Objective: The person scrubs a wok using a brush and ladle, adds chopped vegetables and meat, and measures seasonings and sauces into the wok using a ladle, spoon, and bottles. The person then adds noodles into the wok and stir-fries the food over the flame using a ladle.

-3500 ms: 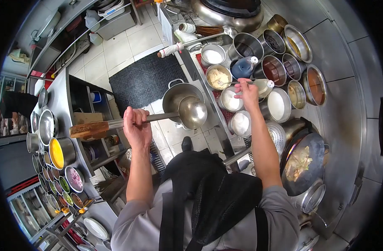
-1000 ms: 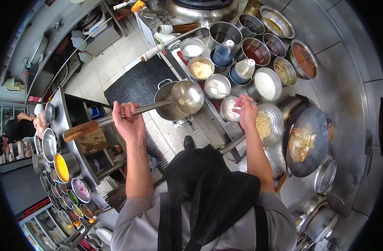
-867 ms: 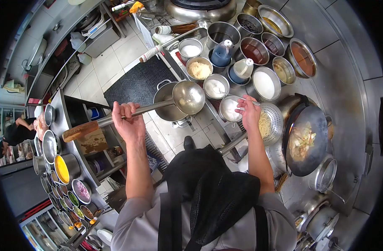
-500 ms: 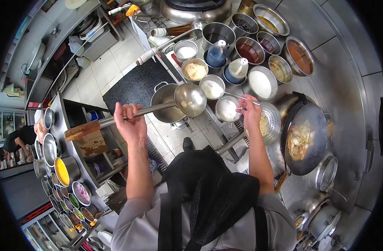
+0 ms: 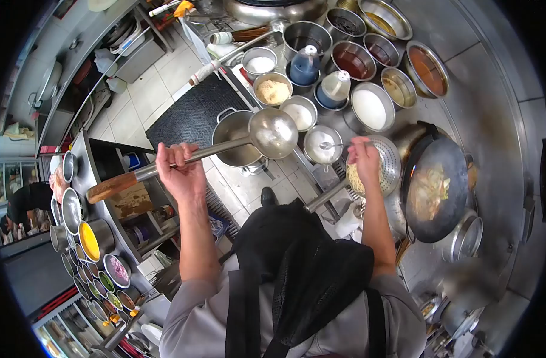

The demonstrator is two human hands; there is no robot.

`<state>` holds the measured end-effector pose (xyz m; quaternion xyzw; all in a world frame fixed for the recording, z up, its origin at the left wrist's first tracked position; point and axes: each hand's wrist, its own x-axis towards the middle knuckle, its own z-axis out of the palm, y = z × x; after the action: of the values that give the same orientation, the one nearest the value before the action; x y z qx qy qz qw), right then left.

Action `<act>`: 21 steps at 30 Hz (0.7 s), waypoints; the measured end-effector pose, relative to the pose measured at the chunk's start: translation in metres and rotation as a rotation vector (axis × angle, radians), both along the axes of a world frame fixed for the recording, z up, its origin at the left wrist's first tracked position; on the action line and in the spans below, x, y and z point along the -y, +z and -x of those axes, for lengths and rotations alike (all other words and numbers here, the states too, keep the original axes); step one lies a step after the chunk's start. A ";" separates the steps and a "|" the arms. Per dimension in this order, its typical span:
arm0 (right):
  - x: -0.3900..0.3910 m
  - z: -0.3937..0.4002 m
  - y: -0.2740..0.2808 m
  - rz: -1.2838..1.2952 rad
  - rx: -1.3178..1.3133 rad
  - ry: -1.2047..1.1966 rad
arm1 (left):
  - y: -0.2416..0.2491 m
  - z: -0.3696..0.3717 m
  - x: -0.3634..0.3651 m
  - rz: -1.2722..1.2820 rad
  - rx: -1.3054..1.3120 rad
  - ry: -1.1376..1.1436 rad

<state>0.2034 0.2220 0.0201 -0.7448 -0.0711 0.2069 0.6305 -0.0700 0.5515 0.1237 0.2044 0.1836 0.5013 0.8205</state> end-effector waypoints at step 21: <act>0.064 0.031 -0.001 -0.362 -0.167 -0.174 | 0.000 0.004 0.012 -0.089 -0.030 -0.036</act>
<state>0.1720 0.1583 0.0192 -0.6031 0.0102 0.1966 0.7730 -0.0735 0.5393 0.1236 0.2512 0.1697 0.4911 0.8167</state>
